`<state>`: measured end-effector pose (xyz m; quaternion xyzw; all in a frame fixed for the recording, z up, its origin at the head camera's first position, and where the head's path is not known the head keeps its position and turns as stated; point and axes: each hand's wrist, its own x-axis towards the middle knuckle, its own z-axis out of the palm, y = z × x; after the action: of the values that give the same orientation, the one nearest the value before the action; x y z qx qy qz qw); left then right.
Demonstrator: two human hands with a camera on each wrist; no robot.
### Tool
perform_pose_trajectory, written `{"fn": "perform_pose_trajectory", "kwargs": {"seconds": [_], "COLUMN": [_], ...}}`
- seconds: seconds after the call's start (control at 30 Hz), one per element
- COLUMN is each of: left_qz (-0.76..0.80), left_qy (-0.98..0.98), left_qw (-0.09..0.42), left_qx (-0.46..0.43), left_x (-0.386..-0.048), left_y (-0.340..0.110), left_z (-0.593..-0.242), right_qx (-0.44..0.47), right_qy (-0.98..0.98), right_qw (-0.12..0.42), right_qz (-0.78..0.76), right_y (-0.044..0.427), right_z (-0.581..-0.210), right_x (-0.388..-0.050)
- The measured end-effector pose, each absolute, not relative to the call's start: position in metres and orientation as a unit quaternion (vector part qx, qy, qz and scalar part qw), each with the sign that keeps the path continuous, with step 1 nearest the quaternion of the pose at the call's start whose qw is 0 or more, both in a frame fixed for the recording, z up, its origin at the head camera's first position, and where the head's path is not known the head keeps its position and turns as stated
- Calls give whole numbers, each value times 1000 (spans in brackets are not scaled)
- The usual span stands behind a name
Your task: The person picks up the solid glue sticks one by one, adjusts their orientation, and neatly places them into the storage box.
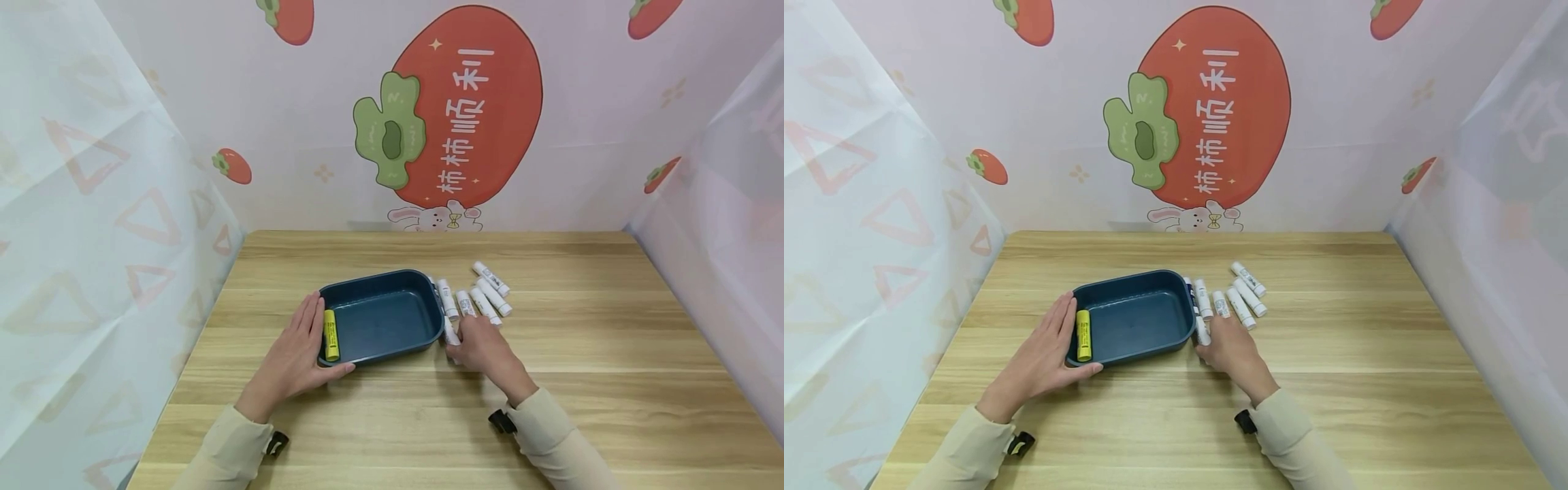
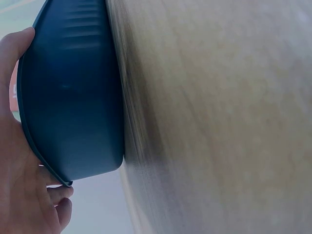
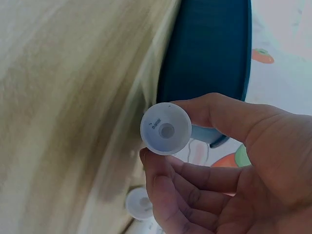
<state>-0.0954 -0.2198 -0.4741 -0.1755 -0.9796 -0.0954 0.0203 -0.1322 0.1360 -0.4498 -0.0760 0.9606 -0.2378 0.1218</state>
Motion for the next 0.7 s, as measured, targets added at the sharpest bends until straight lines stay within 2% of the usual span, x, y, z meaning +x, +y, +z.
{"fn": "perform_pose_trajectory", "kwargs": {"seconds": [0.27,0.7], "left_qz": [-92,-94], "left_qy": [-980,-979], "left_qw": [18,27], "left_qx": [-176,-178], "left_x": [-95,-96], "left_y": [-219,-220], "left_z": [-474,-476], "right_qx": [-74,-95], "right_qy": [963,966], "right_qw": [119,60], "right_qz": [-231,-233], "right_y": [144,147], "right_z": [-436,-403], "right_x": [-130,-140]}}
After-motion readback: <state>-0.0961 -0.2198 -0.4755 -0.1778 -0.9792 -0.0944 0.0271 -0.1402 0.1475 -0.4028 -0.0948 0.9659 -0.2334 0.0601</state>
